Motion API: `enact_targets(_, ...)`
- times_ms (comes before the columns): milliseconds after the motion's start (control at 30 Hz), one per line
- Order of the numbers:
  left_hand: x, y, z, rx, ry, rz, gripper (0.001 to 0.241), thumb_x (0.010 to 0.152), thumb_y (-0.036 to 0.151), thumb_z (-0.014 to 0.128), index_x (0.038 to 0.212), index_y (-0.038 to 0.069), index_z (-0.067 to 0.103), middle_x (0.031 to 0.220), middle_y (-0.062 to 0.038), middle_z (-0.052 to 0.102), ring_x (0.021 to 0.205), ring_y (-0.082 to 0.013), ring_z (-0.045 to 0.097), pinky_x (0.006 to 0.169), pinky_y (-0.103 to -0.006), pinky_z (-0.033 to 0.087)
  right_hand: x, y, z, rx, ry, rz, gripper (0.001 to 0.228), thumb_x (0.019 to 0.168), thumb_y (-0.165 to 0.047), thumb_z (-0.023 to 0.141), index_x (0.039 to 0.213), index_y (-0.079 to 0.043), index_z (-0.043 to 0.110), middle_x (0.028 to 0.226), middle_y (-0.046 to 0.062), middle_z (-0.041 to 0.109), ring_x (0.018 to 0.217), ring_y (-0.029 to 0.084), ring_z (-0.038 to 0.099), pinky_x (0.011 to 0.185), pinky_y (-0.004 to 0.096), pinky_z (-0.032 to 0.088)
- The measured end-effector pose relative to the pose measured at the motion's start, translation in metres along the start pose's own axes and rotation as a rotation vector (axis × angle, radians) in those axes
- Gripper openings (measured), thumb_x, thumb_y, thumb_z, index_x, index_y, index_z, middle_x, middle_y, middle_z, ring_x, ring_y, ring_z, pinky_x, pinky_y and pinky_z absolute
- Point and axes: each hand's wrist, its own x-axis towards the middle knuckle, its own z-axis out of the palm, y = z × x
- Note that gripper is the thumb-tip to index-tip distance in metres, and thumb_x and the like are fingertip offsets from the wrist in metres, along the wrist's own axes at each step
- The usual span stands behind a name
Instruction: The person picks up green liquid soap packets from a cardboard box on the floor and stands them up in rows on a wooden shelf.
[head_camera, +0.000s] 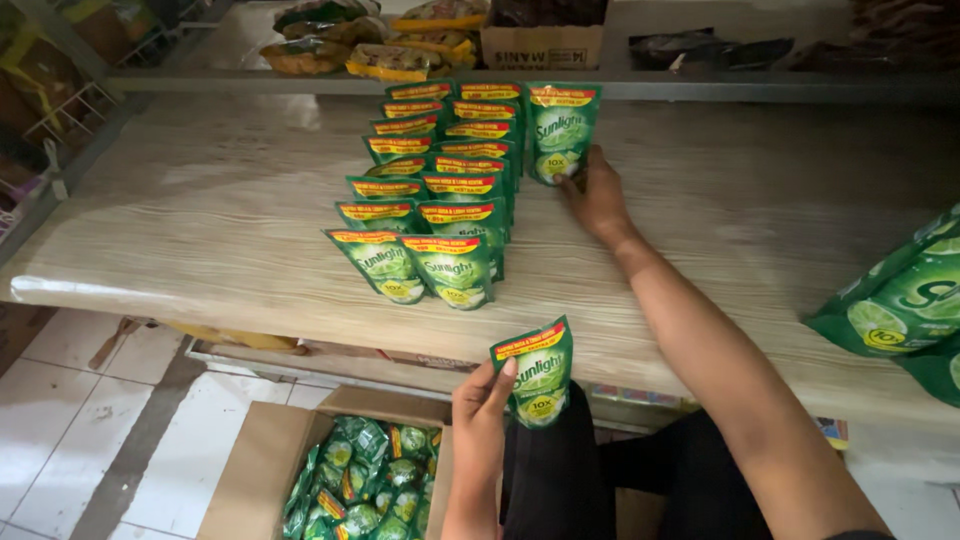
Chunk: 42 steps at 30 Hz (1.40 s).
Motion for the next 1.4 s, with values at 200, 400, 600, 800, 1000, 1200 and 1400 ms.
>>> enact_targets(200,-0.005,0.007,0.003,0.042,0.057,0.027,0.023,0.099,0.014,0.067,0.108,-0.005,0.077,0.091,0.000,0.072,0.083,-0.0059,0.058,0.075,-0.0224,0.045,-0.003,-0.002,-0.021,0.105,0.035,-0.007,0.052,0.085,-0.004,0.077,0.132,-0.002,0.055,0.112,0.011,0.068,0.085,0.020,0.072,0.070,0.034,0.059)
enact_targets(400,0.009,0.030,0.022,0.221,0.105,0.103,0.026,0.101,0.021,0.070,0.091,-0.002,0.072,0.076,0.005,0.055,0.073,-0.0067,0.044,0.063,-0.0254,0.036,-0.008,-0.034,-0.082,0.515,-0.276,0.295,0.036,0.098,-0.020,0.076,0.128,-0.002,0.068,0.101,0.001,0.071,0.078,0.009,0.059,0.062,0.024,0.046)
enact_targets(600,0.062,0.057,0.079,0.056,-0.030,0.377,0.020,0.105,0.017,0.065,0.104,-0.002,0.071,0.089,0.006,0.063,0.083,-0.0026,0.050,0.074,-0.0206,0.043,-0.012,-0.041,-0.119,1.063,-1.007,0.111,0.065,0.082,-0.013,0.080,0.143,0.001,0.064,0.088,-0.003,0.070,0.074,0.008,0.060,0.061,0.020,0.042)
enact_targets(800,0.121,0.039,0.117,0.035,-0.096,0.539,0.028,0.108,0.017,0.063,0.122,-0.006,0.069,0.100,0.000,0.069,0.091,-0.0037,0.055,0.080,-0.0220,0.048,-0.011,-0.021,-0.115,0.675,-0.619,0.222,0.025,0.088,-0.009,0.083,0.110,0.002,0.078,0.080,0.004,0.072,0.067,0.009,0.060,0.061,0.025,0.045)
enact_targets(1000,0.141,-0.023,0.102,0.599,0.051,0.624,0.048,0.104,0.009,0.057,0.150,-0.002,0.046,0.132,-0.024,0.065,0.117,-0.0342,0.065,0.098,-0.0378,0.051,-0.001,-0.016,-0.115,0.556,-0.429,0.226,0.025,0.087,-0.020,0.085,0.102,-0.002,0.078,0.086,0.004,0.075,0.075,0.010,0.066,0.071,0.027,0.054)
enact_targets(1200,0.146,-0.048,0.091,0.675,0.021,0.656,0.056,0.099,0.003,0.056,0.152,-0.006,0.038,0.147,-0.033,0.051,0.133,-0.0452,0.055,0.105,-0.0416,0.051,-0.006,-0.019,-0.115,0.430,-0.573,0.322,0.029,0.082,-0.016,0.087,0.104,-0.002,0.075,0.092,0.007,0.076,0.081,0.013,0.069,0.077,0.029,0.057)
enact_targets(1400,0.146,-0.044,0.091,0.666,0.049,0.664,0.055,0.100,0.003,0.056,0.151,-0.007,0.040,0.146,-0.032,0.053,0.131,-0.0430,0.058,0.106,-0.0415,0.051,-0.011,-0.037,-0.098,0.309,-0.563,0.334,0.035,0.077,-0.017,0.088,0.107,-0.003,0.077,0.092,0.006,0.078,0.079,0.013,0.072,0.071,0.029,0.060)
